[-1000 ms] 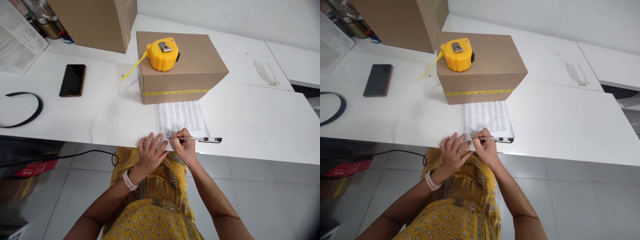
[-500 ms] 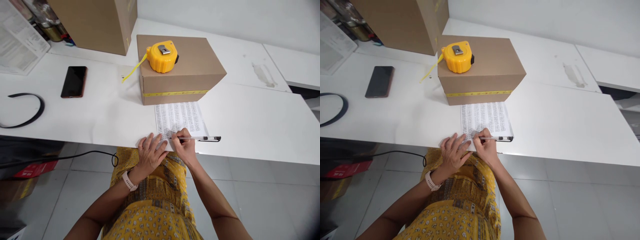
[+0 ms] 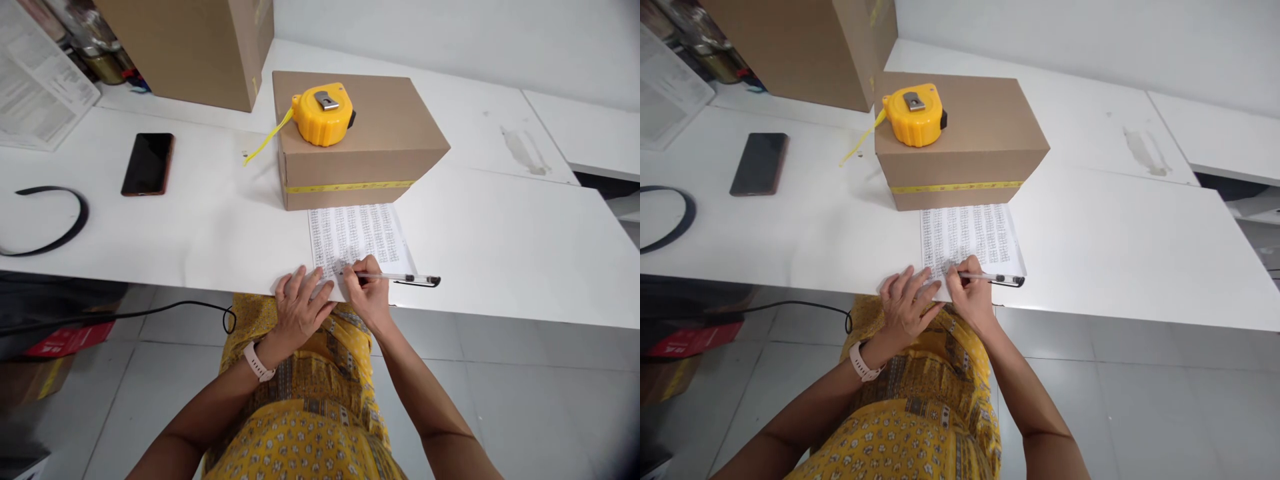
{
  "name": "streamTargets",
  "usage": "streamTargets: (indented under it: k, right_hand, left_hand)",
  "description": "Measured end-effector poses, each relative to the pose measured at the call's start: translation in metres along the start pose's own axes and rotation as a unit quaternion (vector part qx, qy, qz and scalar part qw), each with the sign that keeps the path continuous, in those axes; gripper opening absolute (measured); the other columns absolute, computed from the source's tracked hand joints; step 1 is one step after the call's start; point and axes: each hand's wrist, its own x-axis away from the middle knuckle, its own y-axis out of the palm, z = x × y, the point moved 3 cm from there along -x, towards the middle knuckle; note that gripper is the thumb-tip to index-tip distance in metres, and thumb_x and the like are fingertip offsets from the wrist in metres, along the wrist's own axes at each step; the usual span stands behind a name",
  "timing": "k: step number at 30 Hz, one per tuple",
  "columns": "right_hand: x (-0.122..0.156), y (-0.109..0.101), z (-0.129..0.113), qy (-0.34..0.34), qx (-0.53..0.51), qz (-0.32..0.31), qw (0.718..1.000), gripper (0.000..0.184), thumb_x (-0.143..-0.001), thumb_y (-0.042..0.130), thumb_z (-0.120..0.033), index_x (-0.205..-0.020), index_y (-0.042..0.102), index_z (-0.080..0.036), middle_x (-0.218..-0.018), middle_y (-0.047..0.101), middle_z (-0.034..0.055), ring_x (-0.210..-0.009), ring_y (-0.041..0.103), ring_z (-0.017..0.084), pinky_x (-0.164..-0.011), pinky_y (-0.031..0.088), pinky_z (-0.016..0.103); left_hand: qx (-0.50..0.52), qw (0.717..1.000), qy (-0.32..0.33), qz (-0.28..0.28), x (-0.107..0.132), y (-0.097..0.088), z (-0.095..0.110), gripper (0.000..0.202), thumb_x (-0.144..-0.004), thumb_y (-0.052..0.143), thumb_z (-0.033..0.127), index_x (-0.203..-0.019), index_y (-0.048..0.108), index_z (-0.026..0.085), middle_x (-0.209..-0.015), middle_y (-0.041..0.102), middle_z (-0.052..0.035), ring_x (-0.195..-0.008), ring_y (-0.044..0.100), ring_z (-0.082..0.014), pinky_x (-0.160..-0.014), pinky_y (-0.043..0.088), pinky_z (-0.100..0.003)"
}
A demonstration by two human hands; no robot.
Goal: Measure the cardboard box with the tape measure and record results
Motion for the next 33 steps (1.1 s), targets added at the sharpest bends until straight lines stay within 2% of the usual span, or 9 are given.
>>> streamTargets:
  k: [18,23,33]
  right_hand:
    - [0.0004,-0.0015,-0.0007,0.014,-0.01,0.015,1.0,0.028,-0.086,0.063,-0.03,-0.068,0.042,-0.024,-0.057,0.04,-0.0074,-0.052,0.039,0.01,-0.049,0.033,0.024]
    - [0.0,-0.0003,-0.0028,0.013,-0.013,0.005,1.0,0.029,-0.085,0.062,-0.029,-0.067,0.041,-0.024,-0.055,0.038,-0.0074,-0.052,0.038,0.01,-0.049,0.032,0.024]
    - [-0.0067,-0.0093,-0.0022,0.033,-0.017,-0.009,0.999,0.027,-0.084,0.062,-0.029,-0.066,0.043,-0.024,-0.055,0.041,-0.0067,-0.053,0.039,0.011,-0.05,0.032,0.024]
  left_hand:
    - [0.005,1.0,0.001,0.002,0.0015,0.0014,-0.0006,0.031,-0.093,0.067,0.038,-0.121,0.069,0.026,-0.13,0.07,-0.0093,-0.135,0.051,-0.0317,-0.111,0.031,-0.049]
    - [0.006,1.0,0.002,0.008,0.0005,0.0005,-0.0001,0.03,-0.093,0.068,0.038,-0.119,0.07,0.024,-0.129,0.071,-0.0098,-0.132,0.052,-0.0322,-0.109,0.032,-0.049]
    - [0.006,1.0,0.002,-0.008,0.0018,0.0009,-0.0009,0.031,-0.093,0.067,0.039,-0.122,0.068,0.028,-0.132,0.069,-0.0084,-0.137,0.047,-0.0308,-0.113,0.029,-0.048]
